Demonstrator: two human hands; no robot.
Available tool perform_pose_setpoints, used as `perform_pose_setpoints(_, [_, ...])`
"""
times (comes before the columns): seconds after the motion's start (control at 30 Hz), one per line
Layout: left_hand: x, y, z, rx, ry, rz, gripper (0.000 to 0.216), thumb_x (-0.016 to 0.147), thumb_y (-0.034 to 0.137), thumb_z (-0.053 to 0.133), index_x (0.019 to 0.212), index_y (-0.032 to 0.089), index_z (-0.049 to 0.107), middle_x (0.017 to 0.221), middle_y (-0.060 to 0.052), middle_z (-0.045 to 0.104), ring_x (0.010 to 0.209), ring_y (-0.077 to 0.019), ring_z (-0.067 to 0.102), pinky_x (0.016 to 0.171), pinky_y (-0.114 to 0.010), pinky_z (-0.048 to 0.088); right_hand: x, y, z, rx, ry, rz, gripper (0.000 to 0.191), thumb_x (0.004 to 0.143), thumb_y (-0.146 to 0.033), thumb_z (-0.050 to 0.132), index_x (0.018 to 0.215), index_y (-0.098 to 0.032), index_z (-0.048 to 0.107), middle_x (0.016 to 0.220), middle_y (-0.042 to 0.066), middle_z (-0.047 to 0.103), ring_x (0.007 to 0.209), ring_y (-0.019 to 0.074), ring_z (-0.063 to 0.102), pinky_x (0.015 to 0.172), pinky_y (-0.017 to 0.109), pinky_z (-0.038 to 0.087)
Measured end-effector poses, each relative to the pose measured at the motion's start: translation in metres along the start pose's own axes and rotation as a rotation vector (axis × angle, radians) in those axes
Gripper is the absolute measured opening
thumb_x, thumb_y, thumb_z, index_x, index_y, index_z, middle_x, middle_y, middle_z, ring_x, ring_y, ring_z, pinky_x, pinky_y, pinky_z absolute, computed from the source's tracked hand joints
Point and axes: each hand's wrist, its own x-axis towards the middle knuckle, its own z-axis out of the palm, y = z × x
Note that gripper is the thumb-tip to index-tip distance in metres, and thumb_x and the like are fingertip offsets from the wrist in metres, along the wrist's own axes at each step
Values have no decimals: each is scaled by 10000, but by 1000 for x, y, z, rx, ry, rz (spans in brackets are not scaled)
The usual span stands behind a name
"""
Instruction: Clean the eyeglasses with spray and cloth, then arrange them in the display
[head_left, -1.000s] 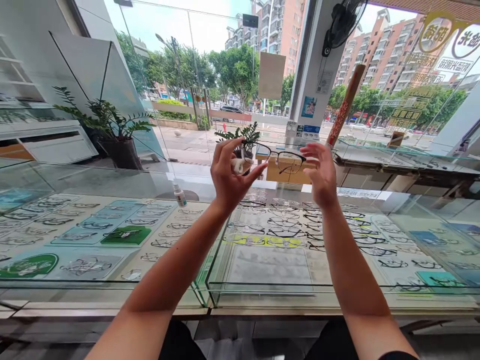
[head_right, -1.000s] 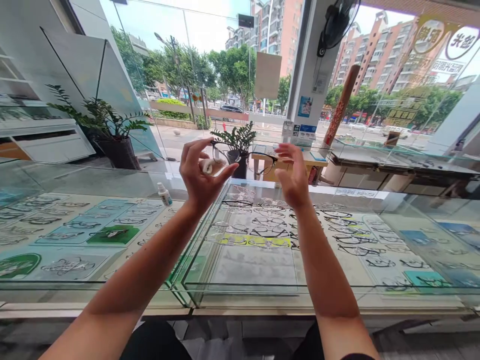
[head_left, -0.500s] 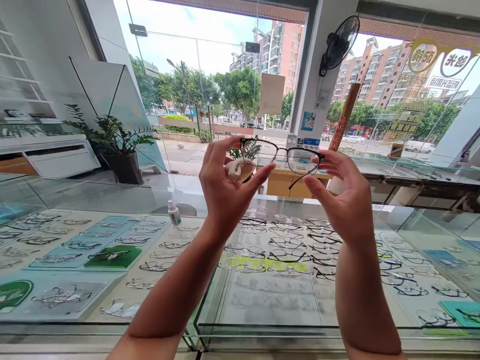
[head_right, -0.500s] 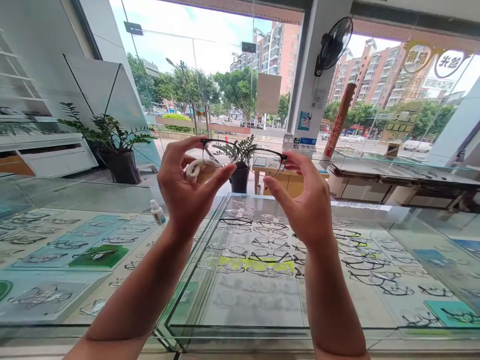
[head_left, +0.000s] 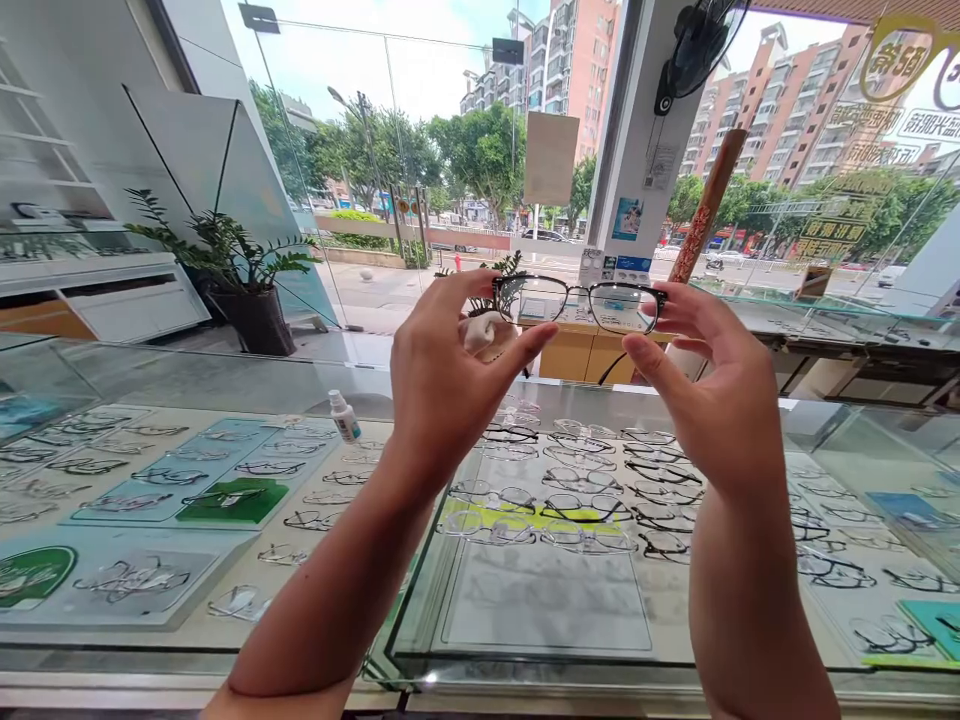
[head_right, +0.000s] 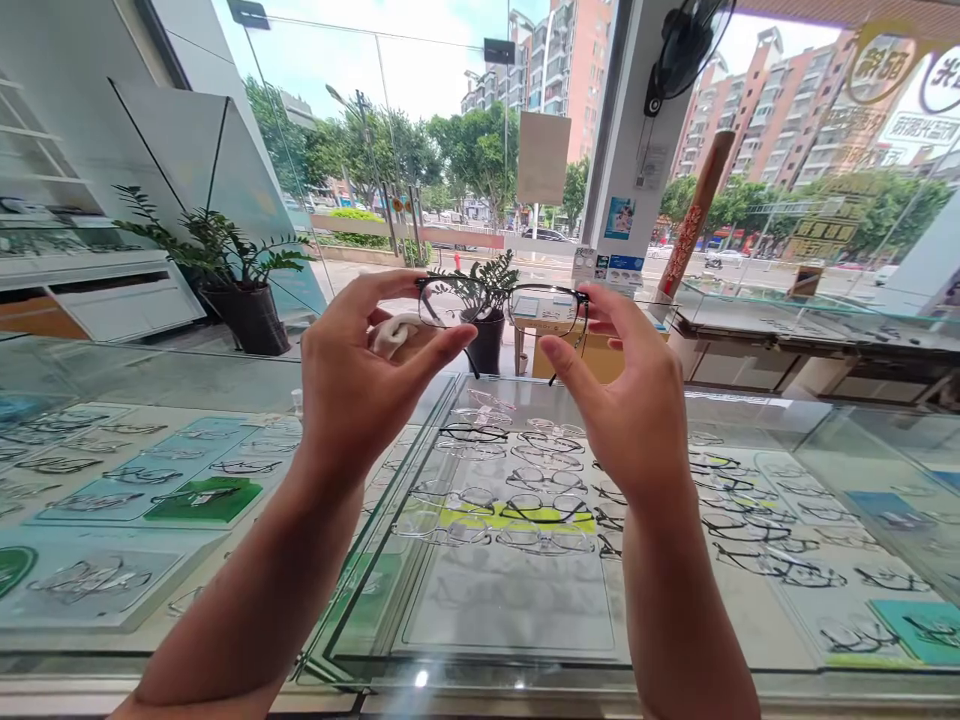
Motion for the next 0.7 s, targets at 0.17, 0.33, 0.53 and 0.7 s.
perform_pose_setpoints(0.17, [0,-1,-2,-9,-29,0,593,931,702,920,1343,298,785,1248,-71,839,1088,-258,789,837,-373,659,0,6,-2,14,-23,43,623,1057,-641,774,1583,-314,711,1444,142,815,1288,381,799,1146,674,669])
perform_pose_setpoints(0.33, [0,-3,-5,-10,-37,5,541,949,656,925,1361,321,817,1217,-75,852,1034,-254,807,857,-406,674,1,12,-4,7,-43,28,610,1067,-614,766,1601,-322,717,1477,143,809,1323,393,791,1133,688,676])
perform_pose_setpoints(0.53, [2,1,-10,-3,-42,21,491,956,643,921,1344,351,847,1144,-51,857,994,-253,804,884,-439,685,1,14,-6,-6,-77,63,604,1078,-617,743,1625,-361,710,1490,133,807,1343,414,786,1116,721,676])
perform_pose_setpoints(0.7, [2,4,-12,-9,-41,35,494,925,654,942,1298,339,866,1152,-52,842,1037,-268,795,914,-442,689,-1,18,-5,13,-83,42,602,1085,-629,720,1616,-345,723,1481,138,817,1285,402,808,1101,715,683])
